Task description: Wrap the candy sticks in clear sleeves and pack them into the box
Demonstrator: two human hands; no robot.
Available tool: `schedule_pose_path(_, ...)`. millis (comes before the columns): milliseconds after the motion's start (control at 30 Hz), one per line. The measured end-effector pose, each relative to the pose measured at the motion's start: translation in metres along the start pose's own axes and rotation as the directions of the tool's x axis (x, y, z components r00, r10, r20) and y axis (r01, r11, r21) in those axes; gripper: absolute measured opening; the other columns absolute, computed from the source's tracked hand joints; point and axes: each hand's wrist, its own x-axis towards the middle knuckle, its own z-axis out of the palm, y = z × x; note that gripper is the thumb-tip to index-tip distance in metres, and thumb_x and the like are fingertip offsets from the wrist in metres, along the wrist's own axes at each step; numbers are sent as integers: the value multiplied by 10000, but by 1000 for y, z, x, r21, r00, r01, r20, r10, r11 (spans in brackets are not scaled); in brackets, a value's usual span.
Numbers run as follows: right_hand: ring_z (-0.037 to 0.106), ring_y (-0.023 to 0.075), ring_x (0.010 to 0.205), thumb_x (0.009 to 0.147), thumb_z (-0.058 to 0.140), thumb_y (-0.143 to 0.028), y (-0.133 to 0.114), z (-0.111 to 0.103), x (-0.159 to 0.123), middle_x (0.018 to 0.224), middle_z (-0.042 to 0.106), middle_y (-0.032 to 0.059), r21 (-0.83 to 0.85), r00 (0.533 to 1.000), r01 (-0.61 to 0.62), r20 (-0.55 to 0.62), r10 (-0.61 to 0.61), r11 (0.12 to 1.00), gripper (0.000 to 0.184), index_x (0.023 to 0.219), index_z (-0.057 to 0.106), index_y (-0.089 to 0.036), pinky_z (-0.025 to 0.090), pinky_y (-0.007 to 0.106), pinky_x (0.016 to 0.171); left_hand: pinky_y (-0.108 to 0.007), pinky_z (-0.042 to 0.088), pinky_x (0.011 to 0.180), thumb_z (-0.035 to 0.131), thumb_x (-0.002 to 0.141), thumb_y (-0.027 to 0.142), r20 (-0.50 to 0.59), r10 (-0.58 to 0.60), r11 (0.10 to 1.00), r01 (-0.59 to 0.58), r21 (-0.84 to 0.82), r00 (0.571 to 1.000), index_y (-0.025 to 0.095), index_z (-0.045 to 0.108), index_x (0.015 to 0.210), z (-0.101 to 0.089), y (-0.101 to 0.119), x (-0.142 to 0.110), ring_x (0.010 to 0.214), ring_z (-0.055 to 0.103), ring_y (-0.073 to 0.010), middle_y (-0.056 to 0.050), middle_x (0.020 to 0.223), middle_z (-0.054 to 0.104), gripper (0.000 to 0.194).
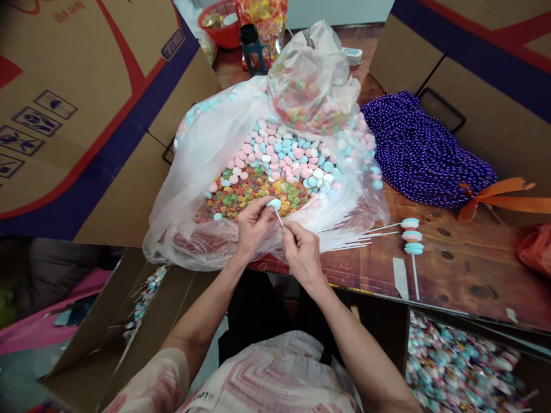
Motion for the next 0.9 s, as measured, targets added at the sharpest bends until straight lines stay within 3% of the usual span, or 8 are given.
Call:
schedule_pose_path(167,407,107,535,889,504,-342,-1,14,2,590,472,-42,9,996,33,-77,-32,999,247,874,680,-168,347,248,537,-277,540,828,625,933,263,6,77,993,-77,95,997,224,760,1081,2,0,-13,905,682,-154,-50,974,741,204)
schedule_pose_path(333,407,110,551,896,495,-351,1,10,10,587,443,-41,-14,987,67,-147,-68,998,249,704,548,-201,337,254,543,-289,534,870,534,987,297,146,88,991,-101,85,985,229,737,1165,5,14,-19,962,683,-166,-68,1050,735,278)
schedule_pose_path(433,390,104,536,910,509,-360,3,-8,8,584,436,-48,-63,986,55,-151,-64,996,229,794,609,-190,324,250,537,-317,517,905,524,986,287,213,88,986,-116,122,973,253,735,1164,8,22,-2,980,673,-191,-65,1061,741,277)
schedule_pose_path(600,379,105,520,906,536,-381,14,-35,-2,557,420,-51,-126,970,-24,-242,-8,992,247,779,622,-187,304,249,516,-369,481,896,576,916,170,312,72,894,-200,402,947,236,762,995,21,11,35,972,599,-247,-78,952,675,212)
schedule_pose_path(733,384,110,529,908,536,-376,21,-37,-8,568,428,-48,-113,976,-27,-216,2,993,245,773,617,-189,314,253,518,-358,467,866,556,888,100,369,50,851,-233,471,928,220,740,863,31,0,46,974,563,-259,-87,891,606,221)
schedule_pose_path(900,390,113,544,923,522,-378,26,-34,-10,595,439,-47,-102,980,-28,-196,8,994,244,820,633,-186,327,256,540,-368,472,854,544,860,77,385,34,826,-243,509,922,198,735,925,29,6,47,945,583,-263,-92,904,609,235)
